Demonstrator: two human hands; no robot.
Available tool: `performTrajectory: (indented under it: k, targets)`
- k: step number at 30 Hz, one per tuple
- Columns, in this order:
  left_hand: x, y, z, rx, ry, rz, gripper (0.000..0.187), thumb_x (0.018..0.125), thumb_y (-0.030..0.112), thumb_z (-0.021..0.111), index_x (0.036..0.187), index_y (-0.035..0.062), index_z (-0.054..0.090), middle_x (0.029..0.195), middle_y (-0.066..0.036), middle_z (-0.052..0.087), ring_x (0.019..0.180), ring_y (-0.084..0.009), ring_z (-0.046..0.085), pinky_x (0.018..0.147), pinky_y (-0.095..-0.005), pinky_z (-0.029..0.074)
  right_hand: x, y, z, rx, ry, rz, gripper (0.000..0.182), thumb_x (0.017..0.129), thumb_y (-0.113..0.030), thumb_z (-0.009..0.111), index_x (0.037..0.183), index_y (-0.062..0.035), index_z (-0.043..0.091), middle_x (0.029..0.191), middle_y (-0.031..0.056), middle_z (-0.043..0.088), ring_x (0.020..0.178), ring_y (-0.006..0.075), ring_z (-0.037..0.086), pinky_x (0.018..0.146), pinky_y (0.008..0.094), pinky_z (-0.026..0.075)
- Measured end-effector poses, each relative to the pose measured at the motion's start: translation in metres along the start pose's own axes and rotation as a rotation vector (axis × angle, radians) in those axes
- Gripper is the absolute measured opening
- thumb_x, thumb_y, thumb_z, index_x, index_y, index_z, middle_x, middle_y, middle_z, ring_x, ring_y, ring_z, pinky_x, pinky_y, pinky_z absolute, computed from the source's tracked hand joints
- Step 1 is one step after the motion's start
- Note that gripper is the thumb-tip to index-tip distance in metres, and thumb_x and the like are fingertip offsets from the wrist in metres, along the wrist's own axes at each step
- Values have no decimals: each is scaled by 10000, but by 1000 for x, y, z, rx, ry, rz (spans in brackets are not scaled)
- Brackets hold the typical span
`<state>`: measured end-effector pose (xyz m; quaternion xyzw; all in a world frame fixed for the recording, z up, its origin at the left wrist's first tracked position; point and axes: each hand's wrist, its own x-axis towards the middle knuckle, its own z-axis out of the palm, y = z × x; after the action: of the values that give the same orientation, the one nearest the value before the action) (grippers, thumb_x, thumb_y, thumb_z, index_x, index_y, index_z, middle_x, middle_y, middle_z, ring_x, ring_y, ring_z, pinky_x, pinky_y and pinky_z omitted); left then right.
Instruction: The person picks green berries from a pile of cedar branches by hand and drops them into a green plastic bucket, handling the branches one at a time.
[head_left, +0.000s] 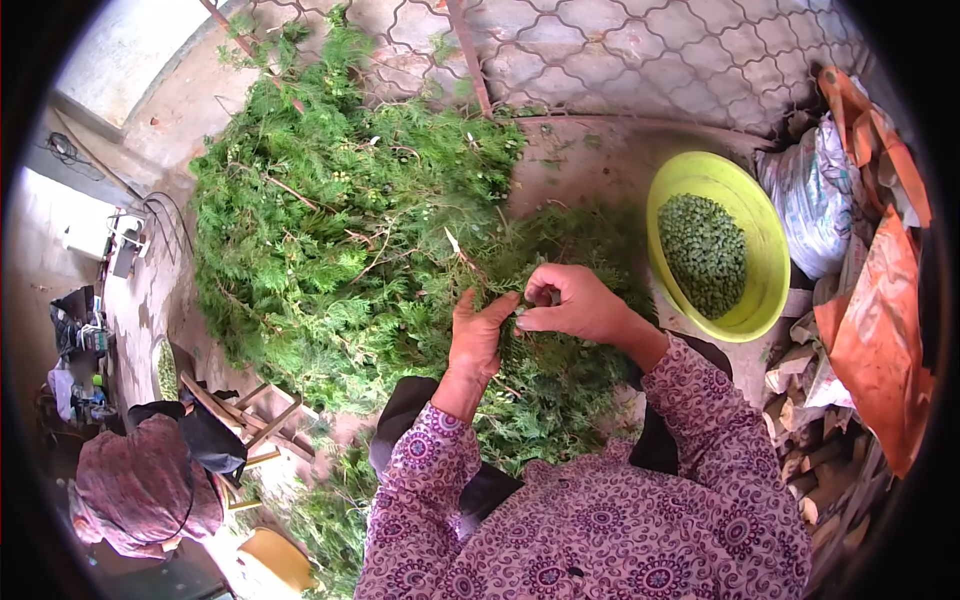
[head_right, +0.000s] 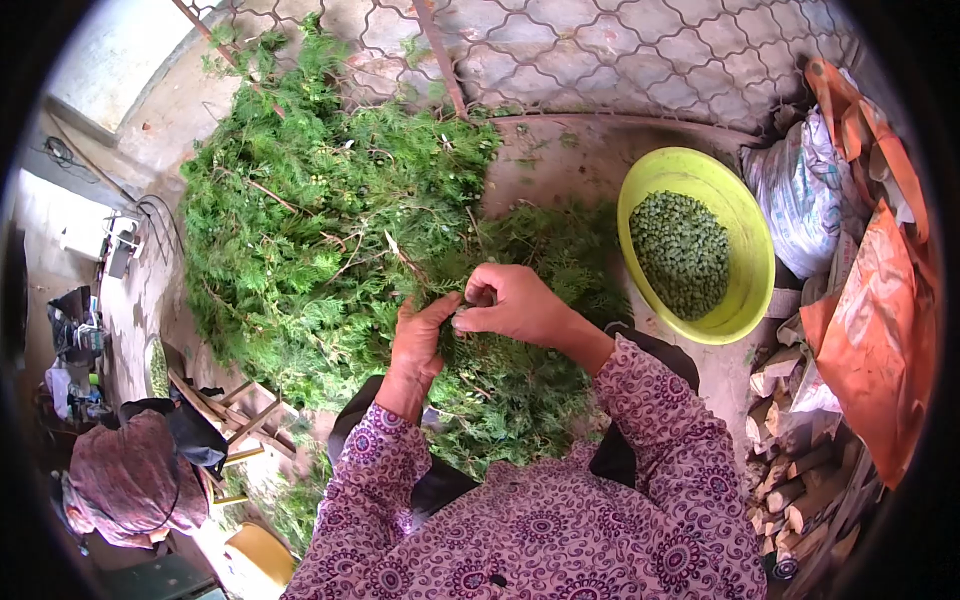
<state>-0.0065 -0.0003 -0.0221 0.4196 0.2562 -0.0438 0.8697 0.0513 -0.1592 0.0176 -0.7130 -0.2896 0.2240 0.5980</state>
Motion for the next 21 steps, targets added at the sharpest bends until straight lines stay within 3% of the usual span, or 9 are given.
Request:
performTrajectory:
  k: [2,7,9,13,15,18,19,21]
  targets:
    - [-2,-1,5,14,19,1,791,724,-2,649,1274,-70,85,970,-173,575,861,-193,572,733,-295,474,0,7,5,-17,29,121,334,640,-251,740,764,-4,552,672,29,542,615,99,505,545,254,412]
    - [-7,0,15,-11,102,1,709,727,-16,637,1255,-74,168,951,-159,582,828,-191,582,702,-284,480,-3,4,7,-196,54,30,266,653,-187,696,771,1,551,652,49,550,605,87,503,548,264,415]
    - [-2,-1,7,19,-44,-1,626,737,-20,627,1224,-62,236,932,-139,589,811,-187,586,696,-285,477,-4,8,8,-40,59,27,217,680,-157,664,774,0,547,631,38,543,592,97,512,541,271,417]
    - [-2,0,6,50,-112,-3,542,747,-24,614,1188,-34,298,907,-118,593,791,-175,583,671,-280,478,-2,3,8,-52,64,-46,174,717,-146,637,775,-8,548,620,27,532,556,91,506,506,261,409]
    - [0,-6,9,97,-14,148,437,756,-29,600,1134,2,384,891,-97,595,764,-156,578,642,-269,479,-7,-16,3,259,-182,266,143,762,-149,613,789,-23,552,619,13,522,521,71,485,468,239,390]
    - [-8,-3,18,27,133,138,364,759,-30,593,1088,29,448,880,-78,596,750,-137,573,615,-260,475,-8,-21,4,397,-169,296,131,801,-158,590,798,-33,553,623,4,518,504,53,466,454,208,372]
    - [-3,-2,9,25,-43,128,339,762,-18,599,1069,40,467,883,-68,594,753,-136,572,610,-252,470,-6,-15,2,403,-122,289,150,817,-176,585,815,-31,548,618,-3,507,502,52,455,448,200,353]
    - [-8,8,11,19,-53,81,350,765,0,611,1079,39,463,878,-62,596,749,-136,571,609,-250,469,-1,-7,-7,454,-107,327,158,819,-183,585,821,-30,547,616,-7,501,502,52,449,442,199,343]
